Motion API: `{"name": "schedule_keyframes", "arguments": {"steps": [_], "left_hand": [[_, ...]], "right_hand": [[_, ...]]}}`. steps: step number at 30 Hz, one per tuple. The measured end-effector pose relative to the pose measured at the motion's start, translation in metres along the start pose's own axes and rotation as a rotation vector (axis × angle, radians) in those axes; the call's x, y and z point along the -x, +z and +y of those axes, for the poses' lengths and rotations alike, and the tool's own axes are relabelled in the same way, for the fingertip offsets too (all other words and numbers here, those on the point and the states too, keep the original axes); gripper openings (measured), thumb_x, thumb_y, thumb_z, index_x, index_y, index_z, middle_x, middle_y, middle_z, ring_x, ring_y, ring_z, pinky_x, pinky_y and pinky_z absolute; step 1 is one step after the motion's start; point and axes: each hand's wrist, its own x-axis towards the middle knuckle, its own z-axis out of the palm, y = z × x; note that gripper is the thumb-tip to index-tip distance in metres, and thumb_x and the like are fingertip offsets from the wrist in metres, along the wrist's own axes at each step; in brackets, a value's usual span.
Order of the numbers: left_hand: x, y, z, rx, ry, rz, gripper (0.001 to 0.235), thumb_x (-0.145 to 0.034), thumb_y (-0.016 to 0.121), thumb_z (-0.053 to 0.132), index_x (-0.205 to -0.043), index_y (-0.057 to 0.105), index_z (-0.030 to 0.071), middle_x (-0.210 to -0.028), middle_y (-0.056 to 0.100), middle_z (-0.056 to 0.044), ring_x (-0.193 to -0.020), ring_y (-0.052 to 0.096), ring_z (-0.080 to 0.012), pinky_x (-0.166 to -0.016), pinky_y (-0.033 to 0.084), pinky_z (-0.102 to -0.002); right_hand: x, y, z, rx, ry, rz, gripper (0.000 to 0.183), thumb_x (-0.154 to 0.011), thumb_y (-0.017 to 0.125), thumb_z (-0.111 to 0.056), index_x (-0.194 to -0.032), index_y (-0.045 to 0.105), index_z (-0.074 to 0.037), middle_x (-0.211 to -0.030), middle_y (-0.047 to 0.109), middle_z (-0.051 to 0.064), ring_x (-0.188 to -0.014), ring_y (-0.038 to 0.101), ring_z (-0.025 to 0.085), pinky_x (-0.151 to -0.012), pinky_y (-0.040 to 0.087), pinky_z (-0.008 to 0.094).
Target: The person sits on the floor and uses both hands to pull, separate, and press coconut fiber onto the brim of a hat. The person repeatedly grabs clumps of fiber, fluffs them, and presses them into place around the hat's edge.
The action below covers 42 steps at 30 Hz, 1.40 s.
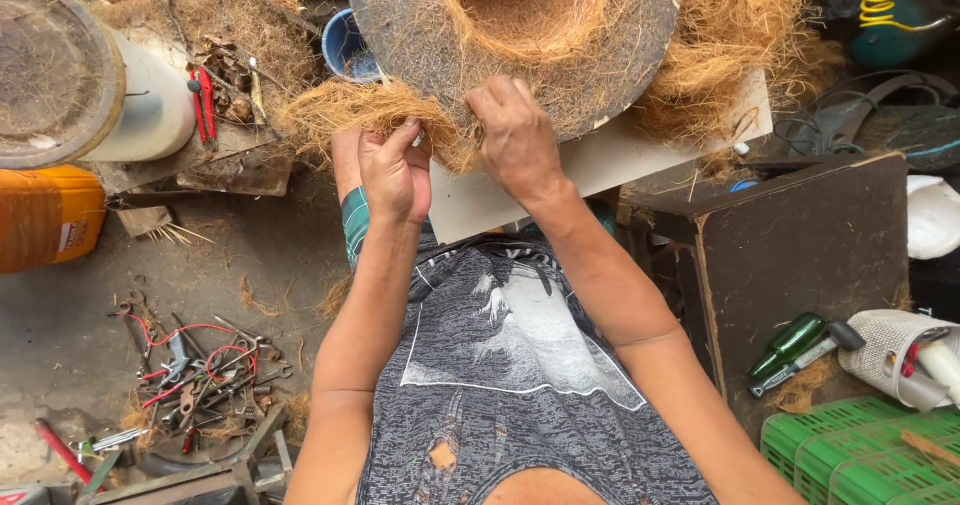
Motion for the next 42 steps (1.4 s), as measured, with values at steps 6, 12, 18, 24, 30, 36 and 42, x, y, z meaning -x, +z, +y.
{"name": "schedule_keyframes", "arguments": {"steps": [6, 12, 18, 24, 30, 36, 42], "left_hand": [[0.000, 0.002, 0.002, -0.026, 0.007, 0.039, 0.034, -0.084, 0.070, -0.010, -0.111, 0.068, 0.010, -0.096, 0.074, -0.009, -0.093, 0.071, -0.0197, -0.081, 0.061, -0.037], [0.003, 0.002, 0.003, -0.028, 0.029, 0.041, 0.029, -0.084, 0.070, -0.010, -0.109, 0.069, 0.007, -0.096, 0.074, -0.009, -0.090, 0.071, -0.0202, -0.076, 0.063, -0.035], [0.003, -0.013, -0.002, -0.040, 0.019, 0.021, 0.033, -0.086, 0.069, -0.008, -0.114, 0.067, 0.010, -0.104, 0.074, -0.010, -0.098, 0.071, -0.0216, -0.084, 0.062, -0.037], [0.029, -0.013, 0.025, -0.028, 0.062, 0.009, 0.037, -0.089, 0.063, -0.009, -0.119, 0.066, 0.013, -0.110, 0.073, -0.010, -0.105, 0.071, -0.0238, -0.092, 0.062, -0.040], [0.046, -0.005, 0.057, -0.104, 0.121, 0.059, 0.034, -0.091, 0.063, -0.006, -0.117, 0.066, 0.014, -0.109, 0.073, -0.011, -0.105, 0.071, -0.0249, -0.092, 0.062, -0.041], [0.041, 0.012, 0.063, -0.174, 0.313, 0.009, 0.035, -0.092, 0.066, -0.005, -0.120, 0.063, 0.016, -0.112, 0.072, -0.009, -0.108, 0.070, -0.0246, -0.097, 0.061, -0.044], [0.043, 0.008, 0.045, -0.209, 0.262, -0.002, 0.038, -0.088, 0.070, -0.005, -0.121, 0.063, 0.013, -0.110, 0.072, -0.008, -0.106, 0.070, -0.0221, -0.095, 0.061, -0.041]], "right_hand": [[0.021, -0.035, 0.003, -0.140, 0.004, -0.179, 0.033, -0.094, 0.041, 0.010, -0.095, 0.067, -0.011, -0.084, 0.056, 0.003, -0.077, 0.061, 0.016, -0.074, 0.054, 0.028], [0.052, -0.078, -0.002, -0.269, -0.057, -0.396, 0.030, -0.087, 0.045, 0.014, -0.095, 0.065, -0.007, -0.083, 0.059, 0.009, -0.080, 0.063, 0.026, -0.075, 0.055, 0.037], [0.091, -0.083, 0.013, -0.416, 0.074, -0.614, 0.024, -0.084, 0.057, 0.010, -0.099, 0.070, -0.005, -0.088, 0.066, 0.013, -0.087, 0.068, 0.032, -0.079, 0.055, 0.045], [0.130, -0.058, 0.069, -0.290, 0.384, -0.621, 0.029, -0.083, 0.056, 0.011, -0.096, 0.076, -0.005, -0.088, 0.073, 0.013, -0.088, 0.071, 0.029, -0.086, 0.056, 0.040], [0.153, -0.011, 0.156, -0.140, 0.499, -0.092, 0.017, -0.088, 0.063, 0.003, -0.095, 0.072, -0.009, -0.088, 0.065, 0.011, -0.088, 0.067, 0.034, -0.082, 0.053, 0.045], [0.123, -0.008, 0.145, -0.174, 0.554, 0.013, 0.020, -0.089, 0.066, 0.003, -0.106, 0.070, -0.006, -0.099, 0.064, 0.012, -0.098, 0.066, 0.032, -0.091, 0.052, 0.045], [0.112, -0.053, 0.108, -0.255, 0.608, -0.126, 0.046, -0.072, 0.053, 0.009, -0.117, 0.057, 0.015, -0.125, 0.054, 0.036, -0.123, 0.050, 0.053, -0.107, 0.037, 0.060]]}}
